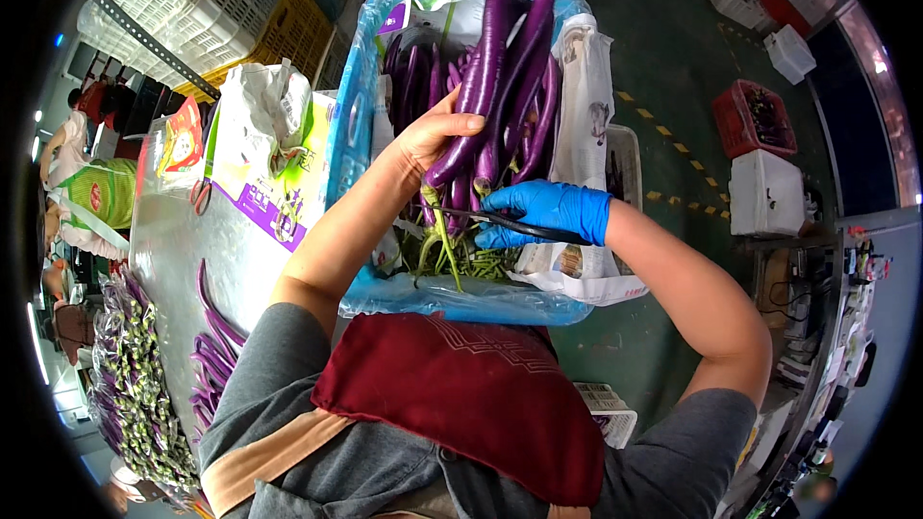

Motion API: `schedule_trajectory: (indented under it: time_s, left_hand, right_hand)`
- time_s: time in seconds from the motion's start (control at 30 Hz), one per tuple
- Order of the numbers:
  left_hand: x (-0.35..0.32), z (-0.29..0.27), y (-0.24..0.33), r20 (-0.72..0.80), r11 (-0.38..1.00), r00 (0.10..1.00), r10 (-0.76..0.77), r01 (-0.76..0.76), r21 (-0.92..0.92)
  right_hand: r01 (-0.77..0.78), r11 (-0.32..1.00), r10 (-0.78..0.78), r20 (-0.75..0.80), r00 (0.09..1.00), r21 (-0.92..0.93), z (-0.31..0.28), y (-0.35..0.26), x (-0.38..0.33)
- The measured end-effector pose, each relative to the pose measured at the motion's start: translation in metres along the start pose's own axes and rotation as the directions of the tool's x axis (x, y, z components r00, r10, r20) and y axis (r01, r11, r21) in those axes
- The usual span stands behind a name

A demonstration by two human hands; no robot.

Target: The person trims the stems of purple eggplants using shears and places them into a blue plastic crate.

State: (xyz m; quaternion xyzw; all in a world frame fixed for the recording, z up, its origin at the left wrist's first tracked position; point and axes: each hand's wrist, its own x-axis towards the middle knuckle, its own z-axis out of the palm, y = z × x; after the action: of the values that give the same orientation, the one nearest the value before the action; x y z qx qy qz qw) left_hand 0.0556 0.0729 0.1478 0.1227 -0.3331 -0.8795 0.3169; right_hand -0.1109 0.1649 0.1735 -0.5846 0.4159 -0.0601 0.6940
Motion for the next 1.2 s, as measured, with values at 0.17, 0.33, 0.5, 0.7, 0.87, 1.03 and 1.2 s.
schedule_trajectory:
  time_s: [0.17,0.33,0.5,0.7,0.87,1.03,1.2]
  left_hand:
    - [0.001,-0.007,0.004,-0.007,0.987,0.999,0.050,-0.048,0.152]
    - [0.016,-0.015,0.026,-0.127,0.962,0.963,0.237,-0.214,0.169]
    - [0.021,-0.011,0.038,-0.136,0.939,0.942,0.306,-0.274,0.208]
    - [0.024,-0.012,0.014,-0.166,0.718,0.774,0.611,-0.453,0.528]
    - [-0.018,0.012,0.039,-0.264,0.603,0.657,0.706,-0.364,0.709]
    - [-0.145,-0.029,0.105,-0.377,0.483,0.446,0.812,-0.150,0.863]
    - [-0.356,-0.096,0.079,-0.471,0.436,0.058,0.880,0.290,0.852]
  right_hand:
    - [0.052,0.827,-0.162,-0.149,0.976,-0.560,0.010,-0.011,-0.015]
    - [0.137,0.827,-0.288,-0.201,0.936,-0.545,0.017,0.024,-0.035]
    - [0.043,0.861,-0.201,-0.262,0.944,-0.507,0.033,0.032,-0.022]
    - [0.073,0.921,-0.274,-0.505,0.818,-0.382,0.042,0.053,0.013]
    - [0.007,0.934,-0.191,-0.484,0.854,-0.357,0.032,0.079,0.007]
    - [0.153,0.925,0.076,-0.566,0.821,0.347,0.023,0.092,-0.006]
    - [0.307,0.808,0.134,-0.665,0.735,0.502,0.018,0.083,-0.007]
